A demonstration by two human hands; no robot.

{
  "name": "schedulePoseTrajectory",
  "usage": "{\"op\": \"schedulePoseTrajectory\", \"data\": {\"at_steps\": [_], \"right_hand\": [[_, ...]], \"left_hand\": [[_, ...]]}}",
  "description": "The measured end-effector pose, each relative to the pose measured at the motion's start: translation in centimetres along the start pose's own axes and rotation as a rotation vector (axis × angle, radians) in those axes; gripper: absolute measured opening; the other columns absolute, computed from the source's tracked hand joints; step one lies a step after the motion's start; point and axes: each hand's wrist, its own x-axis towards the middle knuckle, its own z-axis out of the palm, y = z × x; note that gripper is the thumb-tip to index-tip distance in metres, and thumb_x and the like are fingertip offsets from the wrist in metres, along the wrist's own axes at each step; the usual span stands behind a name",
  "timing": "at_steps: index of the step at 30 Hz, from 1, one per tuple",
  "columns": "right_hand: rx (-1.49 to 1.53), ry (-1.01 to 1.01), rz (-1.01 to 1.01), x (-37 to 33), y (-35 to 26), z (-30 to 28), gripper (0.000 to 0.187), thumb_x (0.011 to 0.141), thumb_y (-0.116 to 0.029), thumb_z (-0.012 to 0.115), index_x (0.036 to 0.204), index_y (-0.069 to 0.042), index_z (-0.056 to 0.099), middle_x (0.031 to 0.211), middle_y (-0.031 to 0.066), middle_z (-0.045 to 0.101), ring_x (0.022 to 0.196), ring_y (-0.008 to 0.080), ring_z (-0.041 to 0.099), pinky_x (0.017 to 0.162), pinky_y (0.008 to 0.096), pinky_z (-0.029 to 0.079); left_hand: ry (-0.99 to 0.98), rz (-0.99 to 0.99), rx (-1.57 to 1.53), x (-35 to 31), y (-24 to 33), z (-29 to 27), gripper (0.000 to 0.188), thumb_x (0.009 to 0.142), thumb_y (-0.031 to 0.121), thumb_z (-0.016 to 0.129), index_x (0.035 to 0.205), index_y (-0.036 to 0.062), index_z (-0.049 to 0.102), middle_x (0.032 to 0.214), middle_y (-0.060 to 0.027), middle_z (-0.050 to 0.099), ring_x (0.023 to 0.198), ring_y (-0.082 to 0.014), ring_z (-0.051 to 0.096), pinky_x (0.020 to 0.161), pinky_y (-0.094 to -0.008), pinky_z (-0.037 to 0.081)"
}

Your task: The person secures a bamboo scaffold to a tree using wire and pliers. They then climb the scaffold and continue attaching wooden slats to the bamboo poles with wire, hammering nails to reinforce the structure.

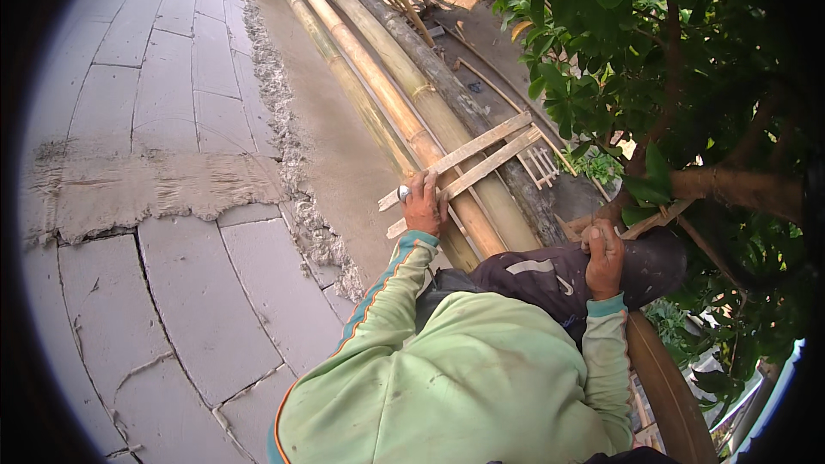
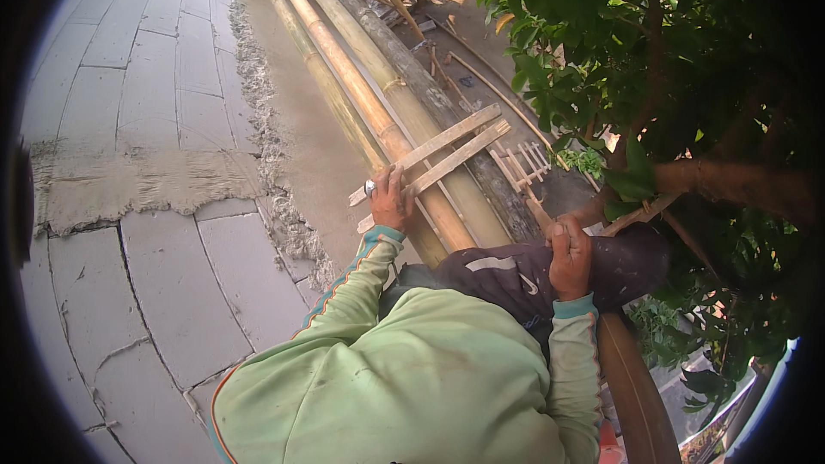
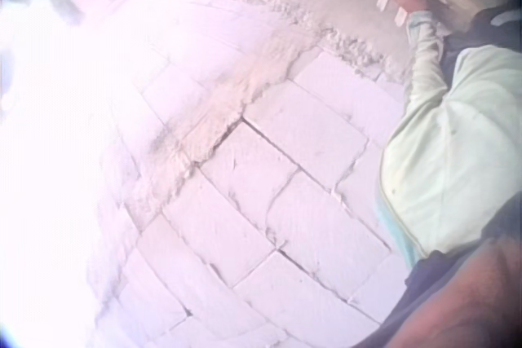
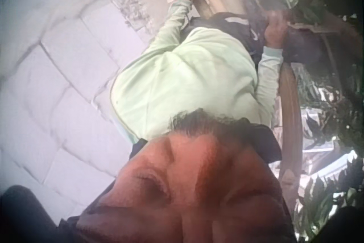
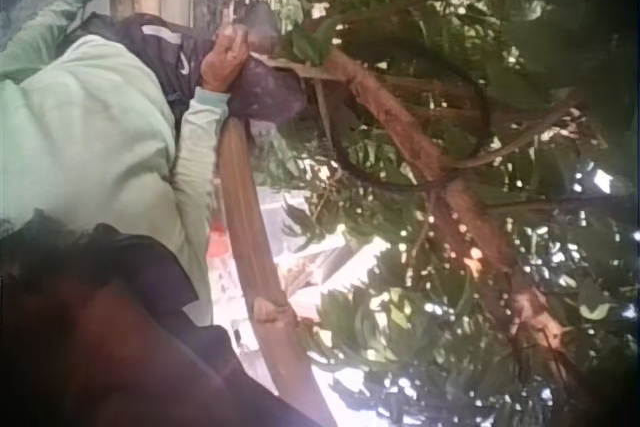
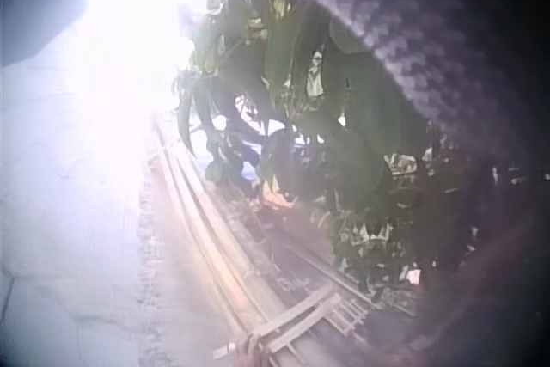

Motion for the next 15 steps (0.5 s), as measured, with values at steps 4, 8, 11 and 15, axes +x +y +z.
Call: {"op": "schedulePoseTrajectory", "data": {"at_steps": [4,8,11,15], "right_hand": [[-0.025,0.003,0.019,0.1,-1.1,0.2,0.026,0.105,-0.018,0.048,0.086,-0.001,0.052,0.071,0.0048,0.052,0.065,0.0141,0.047,0.061,0.0314,0.040],[-0.012,0.007,0.012,0.1,-0.9,0.1,0.027,0.106,-0.018,0.048,0.084,-0.002,0.051,0.071,0.0055,0.053,0.065,0.0148,0.048,0.061,0.0321,0.040],[-0.042,0.009,0.010,0.0,-1.0,0.1,0.027,0.106,-0.018,0.048,0.084,-0.002,0.050,0.070,0.0060,0.053,0.065,0.0154,0.048,0.061,0.0329,0.040],[-0.010,0.032,0.017,0.0,-0.9,0.1,0.028,0.106,-0.019,0.048,0.083,-0.003,0.050,0.070,0.0030,0.050,0.065,0.0123,0.045,0.061,0.0307,0.038]], "left_hand": [[-0.029,-0.030,0.070,2.3,-2.4,1.0,0.061,0.084,0.026,0.077,0.141,0.0218,0.057,0.138,-0.0063,0.058,0.118,-0.0326,0.061,0.099,-0.0501,0.046],[-0.316,-0.019,0.000,3.8,-4.6,1.4,0.051,0.086,0.029,0.075,0.135,0.0201,0.061,0.127,-0.0055,0.065,0.114,-0.0304,0.063,0.098,-0.0472,0.047],[-0.357,-0.039,-0.056,4.3,-5.1,0.8,0.055,0.083,0.023,0.076,0.136,0.0181,0.060,0.129,-0.0068,0.064,0.114,-0.0318,0.062,0.097,-0.0488,0.048],[-0.164,0.087,0.052,3.8,-1.4,-1.8,0.058,0.084,0.022,0.075,0.139,0.0161,0.058,0.134,-0.0100,0.060,0.117,-0.0351,0.060,0.099,-0.0487,0.047]]}}
